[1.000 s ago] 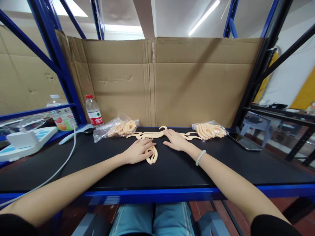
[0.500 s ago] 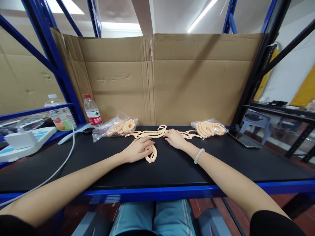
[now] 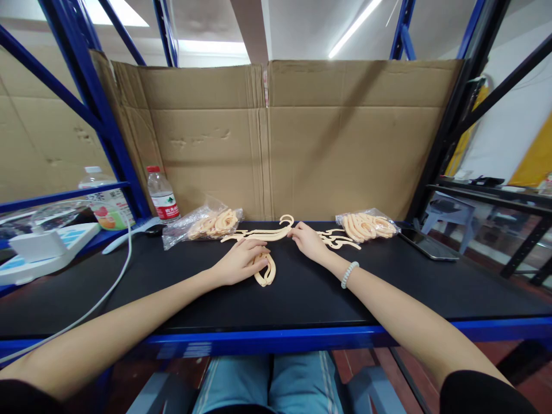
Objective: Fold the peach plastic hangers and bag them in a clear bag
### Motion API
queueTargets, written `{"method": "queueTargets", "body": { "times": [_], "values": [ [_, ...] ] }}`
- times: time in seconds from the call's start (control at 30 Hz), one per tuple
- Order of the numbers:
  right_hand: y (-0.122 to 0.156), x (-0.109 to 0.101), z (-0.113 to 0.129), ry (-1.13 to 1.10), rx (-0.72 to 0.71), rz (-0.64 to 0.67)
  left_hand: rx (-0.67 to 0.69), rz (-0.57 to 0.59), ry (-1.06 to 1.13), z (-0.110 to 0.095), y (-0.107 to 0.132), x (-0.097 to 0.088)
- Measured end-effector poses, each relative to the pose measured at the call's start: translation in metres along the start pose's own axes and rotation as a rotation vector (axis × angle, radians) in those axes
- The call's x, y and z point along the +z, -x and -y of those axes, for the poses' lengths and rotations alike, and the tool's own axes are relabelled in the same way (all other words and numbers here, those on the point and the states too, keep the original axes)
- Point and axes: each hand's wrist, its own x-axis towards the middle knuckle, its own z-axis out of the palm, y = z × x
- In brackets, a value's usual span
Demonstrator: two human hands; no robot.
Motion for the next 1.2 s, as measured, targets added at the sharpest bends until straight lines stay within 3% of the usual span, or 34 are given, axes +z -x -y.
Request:
{"method": "queueTargets", "body": {
  "times": [0.17, 0.3, 0.47, 0.6, 0.73, 1.0, 1.1, 1.2],
  "values": [
    [-0.002, -0.011, 0.010, 0.034, -0.022, -0.118, 0.014, -0.007, 0.016, 0.001, -0.001, -0.001],
    [-0.003, -0.023, 0.020, 0.084, -0.033, -0.184, -0.002, -0.094, 0.093, 0.001, -0.003, -0.004],
    [-0.004, -0.038, 0.028, 0.106, -0.037, -0.290, -0.109, -0.233, 0.166, 0.002, -0.003, -0.009],
    [-0.004, -0.051, 0.032, 0.080, -0.022, -0.371, -0.213, -0.225, 0.241, 0.002, -0.003, -0.011],
    [-0.002, -0.058, 0.036, 0.035, -0.002, -0.423, -0.320, -0.233, 0.482, 0.000, -0.005, -0.009],
    [0.001, -0.048, 0.047, -0.035, -0.048, -0.369, -0.551, -0.471, 1.172, -0.005, -0.009, -0.014],
    [0.003, -0.044, 0.052, -0.036, -0.074, -0.330, -0.531, -0.528, 1.214, -0.004, -0.008, -0.015],
    [0.004, -0.042, 0.057, -0.027, -0.094, -0.307, -0.453, -0.482, 1.106, -0.003, -0.006, -0.014]
  ]
}}
